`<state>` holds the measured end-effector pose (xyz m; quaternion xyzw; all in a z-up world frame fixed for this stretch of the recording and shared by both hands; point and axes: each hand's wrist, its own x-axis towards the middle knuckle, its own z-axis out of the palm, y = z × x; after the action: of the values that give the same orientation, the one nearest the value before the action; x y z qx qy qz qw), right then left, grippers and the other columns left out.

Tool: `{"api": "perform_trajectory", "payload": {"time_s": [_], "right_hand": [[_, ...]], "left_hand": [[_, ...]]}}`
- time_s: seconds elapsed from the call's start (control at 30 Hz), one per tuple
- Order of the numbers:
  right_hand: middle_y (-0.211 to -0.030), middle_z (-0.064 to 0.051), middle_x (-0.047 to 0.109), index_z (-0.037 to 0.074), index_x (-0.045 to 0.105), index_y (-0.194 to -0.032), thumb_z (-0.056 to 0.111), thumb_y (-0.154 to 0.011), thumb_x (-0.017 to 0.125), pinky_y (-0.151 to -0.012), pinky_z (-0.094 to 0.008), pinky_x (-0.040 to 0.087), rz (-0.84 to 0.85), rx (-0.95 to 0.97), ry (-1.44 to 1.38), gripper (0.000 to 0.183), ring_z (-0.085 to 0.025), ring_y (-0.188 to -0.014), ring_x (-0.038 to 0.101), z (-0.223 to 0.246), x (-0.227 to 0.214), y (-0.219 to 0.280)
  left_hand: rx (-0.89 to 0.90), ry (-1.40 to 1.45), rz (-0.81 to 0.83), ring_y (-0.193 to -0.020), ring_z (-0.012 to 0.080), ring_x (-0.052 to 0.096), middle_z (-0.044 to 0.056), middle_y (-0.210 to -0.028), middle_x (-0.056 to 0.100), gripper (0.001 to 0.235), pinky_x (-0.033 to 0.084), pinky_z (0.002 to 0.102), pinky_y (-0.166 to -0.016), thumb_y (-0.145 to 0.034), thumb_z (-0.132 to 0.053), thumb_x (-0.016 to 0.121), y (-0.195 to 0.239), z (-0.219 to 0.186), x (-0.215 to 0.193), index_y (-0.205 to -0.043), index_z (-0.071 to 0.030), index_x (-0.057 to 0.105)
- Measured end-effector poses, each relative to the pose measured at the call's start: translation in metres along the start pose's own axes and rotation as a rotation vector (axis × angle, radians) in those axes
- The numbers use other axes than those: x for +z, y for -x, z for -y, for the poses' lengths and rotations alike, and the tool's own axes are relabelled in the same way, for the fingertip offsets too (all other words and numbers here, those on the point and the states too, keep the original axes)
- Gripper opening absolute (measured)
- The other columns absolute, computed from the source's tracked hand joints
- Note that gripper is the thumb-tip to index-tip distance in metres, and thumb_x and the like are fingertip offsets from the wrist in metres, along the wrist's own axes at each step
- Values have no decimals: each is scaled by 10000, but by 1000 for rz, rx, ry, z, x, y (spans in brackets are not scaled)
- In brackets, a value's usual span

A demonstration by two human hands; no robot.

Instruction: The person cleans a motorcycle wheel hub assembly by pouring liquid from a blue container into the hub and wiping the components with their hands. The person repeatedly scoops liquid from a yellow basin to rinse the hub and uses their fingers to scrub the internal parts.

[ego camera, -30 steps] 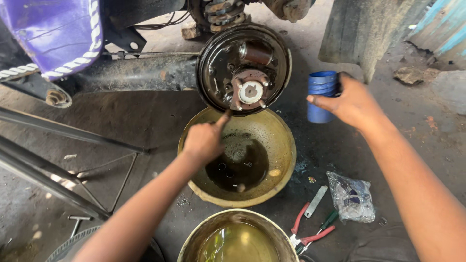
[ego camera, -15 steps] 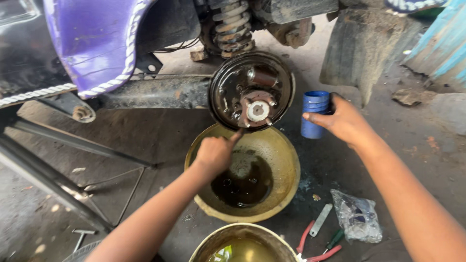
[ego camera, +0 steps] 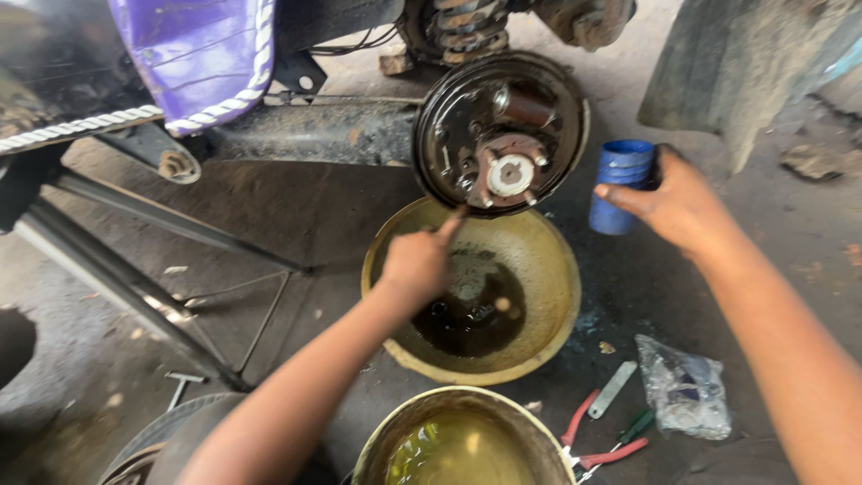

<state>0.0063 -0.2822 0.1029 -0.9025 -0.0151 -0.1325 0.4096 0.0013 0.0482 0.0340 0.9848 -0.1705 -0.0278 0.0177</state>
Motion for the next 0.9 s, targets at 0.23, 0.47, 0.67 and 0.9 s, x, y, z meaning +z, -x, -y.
{"api": "perform_trajectory", "payload": {"time_s": [0.23,0.47,0.67,0.9], "right_hand": [[-1101,-190,729,-24,616,-1167,321,-754,880,-908,-403,534,-22,-1,10,600,-271,-1005,705,5,5,-4],[-1079,-195,736,-38,626,-1132,304,-755,881,-891,-405,543,-42,-4,63,570,-274,-979,716,22,5,5],[-1111,-172,736,-15,631,-1193,291,-766,875,-916,-394,533,-59,-31,38,580,-251,-1007,705,25,-1,8],[-1114,-202,730,-32,622,-1203,337,-753,891,-931,-413,528,-66,-14,120,641,-284,-1028,710,21,-4,5]], "left_hand": [[67,449,-67,-1017,369,704,219,-1128,710,959,562,452,-904,-836,-281,681,-58,-75,32,-1623,-172,144],[85,545,-77,-1018,378,711,222,-1069,745,964,544,440,-951,-810,-230,621,-62,-86,37,-1649,-112,159],[103,-125,-35,-805,234,736,98,-1021,723,813,588,401,-705,-918,-225,622,-20,-11,8,-1626,-287,228],[123,-527,-47,-780,210,728,109,-981,726,740,444,514,-1051,-1034,-130,470,-6,65,-55,-1647,-390,149]]}}
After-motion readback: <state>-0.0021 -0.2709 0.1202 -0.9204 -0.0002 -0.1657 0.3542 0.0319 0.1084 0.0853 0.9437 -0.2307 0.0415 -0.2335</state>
